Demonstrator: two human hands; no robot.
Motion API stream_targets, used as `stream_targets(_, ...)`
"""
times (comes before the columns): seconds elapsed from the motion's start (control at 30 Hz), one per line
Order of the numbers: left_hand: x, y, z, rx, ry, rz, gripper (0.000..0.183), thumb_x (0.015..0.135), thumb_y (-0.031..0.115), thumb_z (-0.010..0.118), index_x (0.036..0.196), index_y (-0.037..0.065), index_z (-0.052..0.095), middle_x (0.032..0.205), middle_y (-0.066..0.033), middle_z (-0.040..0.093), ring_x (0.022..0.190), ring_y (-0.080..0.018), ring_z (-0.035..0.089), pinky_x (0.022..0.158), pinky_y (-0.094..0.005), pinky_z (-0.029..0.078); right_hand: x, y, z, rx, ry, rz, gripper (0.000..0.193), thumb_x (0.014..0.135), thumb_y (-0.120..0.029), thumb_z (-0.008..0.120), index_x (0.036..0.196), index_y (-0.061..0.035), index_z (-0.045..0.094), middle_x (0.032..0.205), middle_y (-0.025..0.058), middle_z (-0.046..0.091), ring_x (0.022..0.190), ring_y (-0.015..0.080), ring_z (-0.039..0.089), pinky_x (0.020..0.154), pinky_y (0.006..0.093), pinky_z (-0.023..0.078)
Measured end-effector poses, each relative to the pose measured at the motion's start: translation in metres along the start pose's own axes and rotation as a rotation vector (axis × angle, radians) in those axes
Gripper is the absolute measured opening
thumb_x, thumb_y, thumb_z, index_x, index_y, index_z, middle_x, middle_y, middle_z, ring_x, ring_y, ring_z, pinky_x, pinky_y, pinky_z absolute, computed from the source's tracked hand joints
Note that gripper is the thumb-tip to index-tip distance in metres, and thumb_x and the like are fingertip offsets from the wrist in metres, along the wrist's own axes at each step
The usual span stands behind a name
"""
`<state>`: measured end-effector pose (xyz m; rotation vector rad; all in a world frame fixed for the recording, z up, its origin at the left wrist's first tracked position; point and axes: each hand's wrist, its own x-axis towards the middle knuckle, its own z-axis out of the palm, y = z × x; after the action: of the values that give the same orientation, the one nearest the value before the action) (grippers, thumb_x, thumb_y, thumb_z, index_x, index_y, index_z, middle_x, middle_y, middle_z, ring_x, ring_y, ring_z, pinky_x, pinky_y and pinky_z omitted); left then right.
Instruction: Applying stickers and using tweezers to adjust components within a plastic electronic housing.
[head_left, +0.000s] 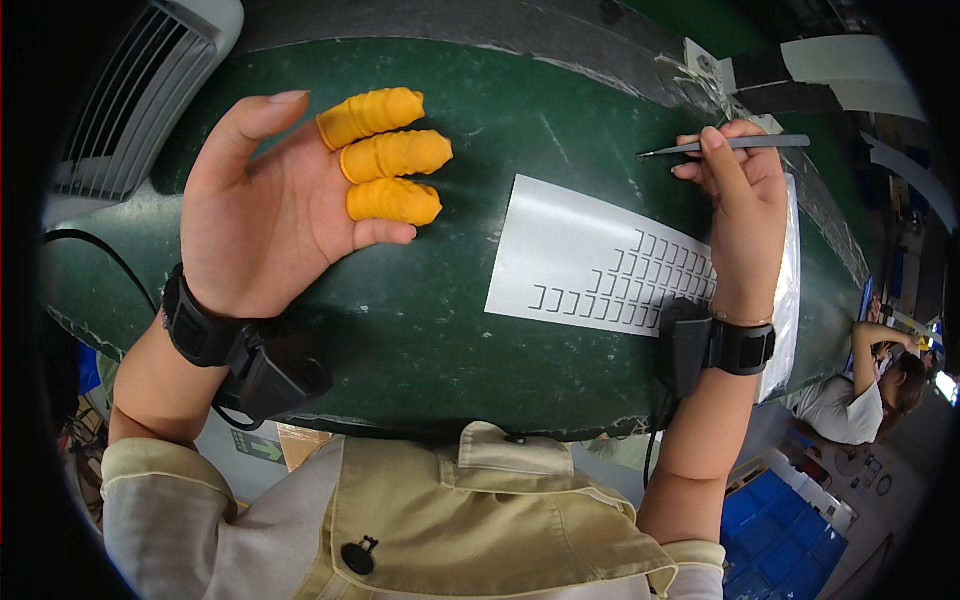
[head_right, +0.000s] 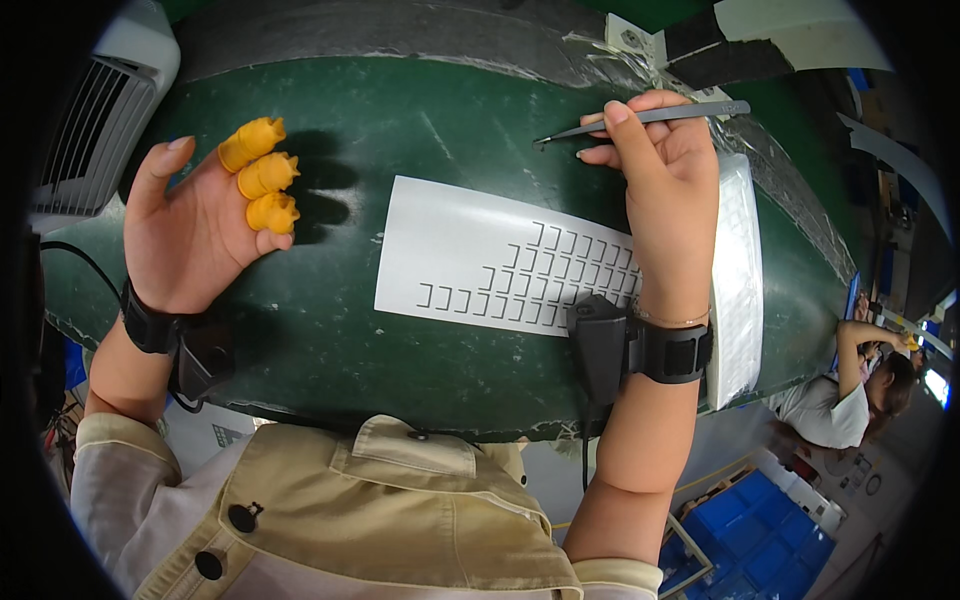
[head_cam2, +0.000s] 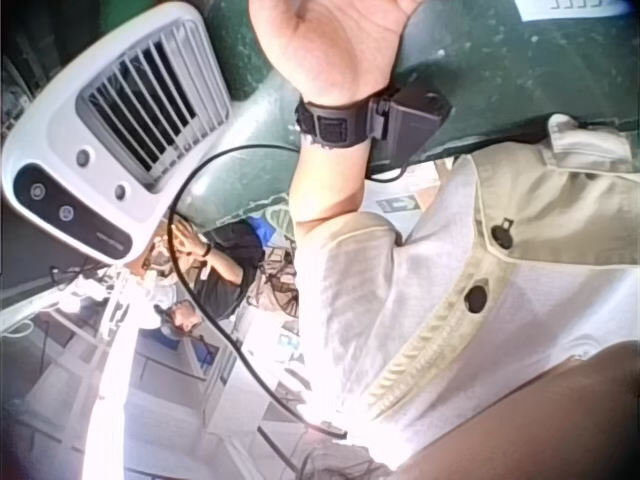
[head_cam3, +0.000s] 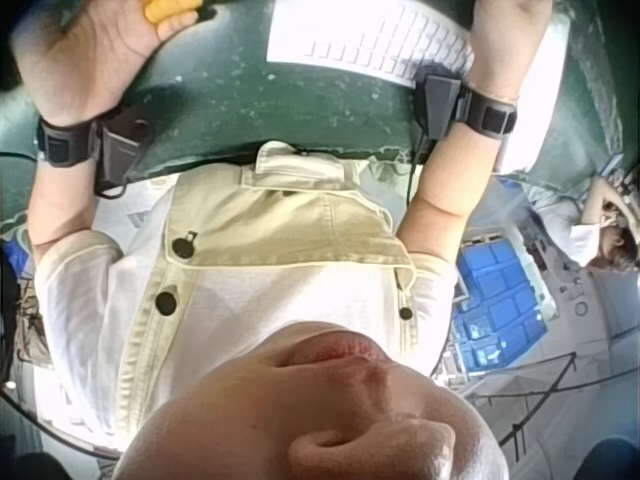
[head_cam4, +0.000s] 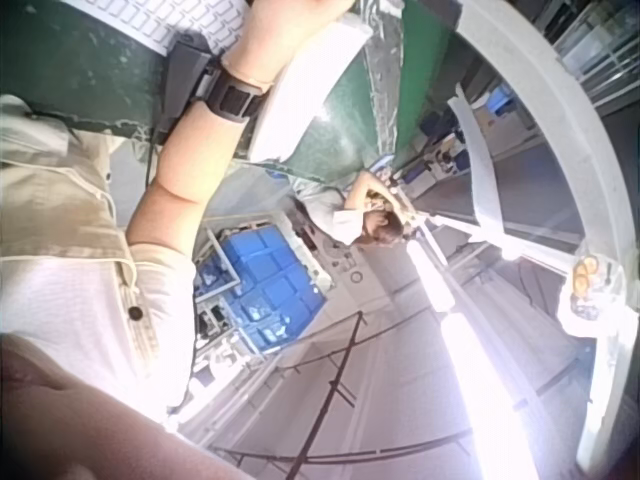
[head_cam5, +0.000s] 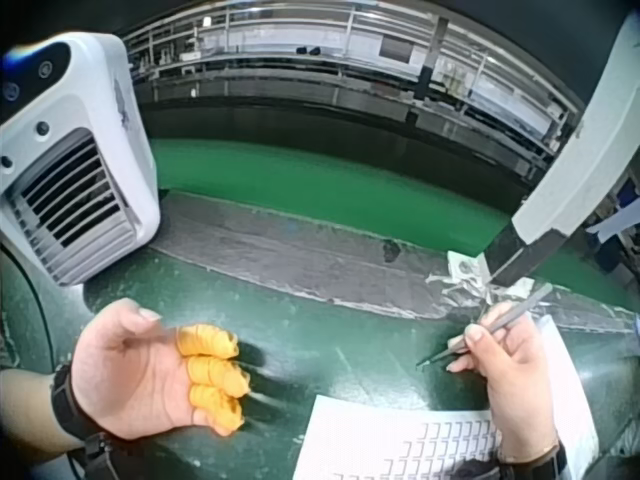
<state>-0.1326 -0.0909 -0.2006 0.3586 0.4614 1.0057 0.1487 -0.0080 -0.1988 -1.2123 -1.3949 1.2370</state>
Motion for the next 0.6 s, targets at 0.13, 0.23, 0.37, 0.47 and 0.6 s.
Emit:
stream_targets(0.13,0.0003,0.0009,-0.0001,-0.002,-0.003,-0.007,0.051,0.082,0.037,0.034,0.117,-0.001,0.037,0.107,-0.0182,0.049,0.088,-0.029,0.052,0.078,-0.0404,0.042,0.0008,0.0003,-0.0005,0.015,0.006,0.004,0.014,0.08,-0.006,0.052,0.088,0.0007,0.043,0.077,0.0112,0.056,0.07,0.0129,0.056,0.059,0.0212,0.048)
stream_targets(0.23,0.0,0.001,0.0008,0.003,0.003,-0.005,0.051,0.082,0.037,0.034,0.117,0.0,0.037,0.107,-0.0179,0.049,0.088,-0.0289,0.053,0.078,-0.0403,0.042,0.0008,0.0002,-0.0007,0.003,-0.002,-0.004,0.014,0.08,-0.006,0.052,0.088,0.0007,0.043,0.077,0.011,0.056,0.071,0.0128,0.056,0.059,0.0213,0.048)
stream_targets(0.37,0.0003,0.0013,0.0004,-0.002,0.003,-0.006,0.051,0.082,0.037,0.034,0.117,0.0,0.037,0.107,-0.0177,0.049,0.088,-0.0289,0.053,0.078,-0.0403,0.042,0.0007,0.0004,0.0004,0.0,0.016,-0.014,0.014,0.079,-0.006,0.052,0.088,0.0007,0.043,0.077,0.0114,0.056,0.069,0.0126,0.056,0.059,0.0212,0.048)
stream_targets(0.47,0.0,0.0012,0.0004,-0.012,0.002,-0.003,0.051,0.082,0.037,0.033,0.117,0.0,0.037,0.107,-0.0179,0.049,0.088,-0.0292,0.052,0.078,-0.0404,0.042,0.0014,-0.0005,-0.0001,-0.004,0.008,-0.006,0.014,0.079,-0.006,0.052,0.088,0.0007,0.043,0.078,0.0121,0.057,0.068,0.0126,0.056,0.058,0.0211,0.048)
stream_targets(0.6,-0.0004,0.0021,-0.0005,0.006,0.008,-0.002,0.051,0.082,0.037,0.033,0.117,-0.001,0.036,0.107,-0.0179,0.049,0.088,-0.0293,0.052,0.078,-0.0403,0.042,0.0017,-0.0004,0.0,0.027,0.019,-0.001,0.015,0.08,-0.007,0.052,0.089,0.0008,0.043,0.078,0.0131,0.057,0.065,0.0129,0.056,0.058,0.0213,0.048)
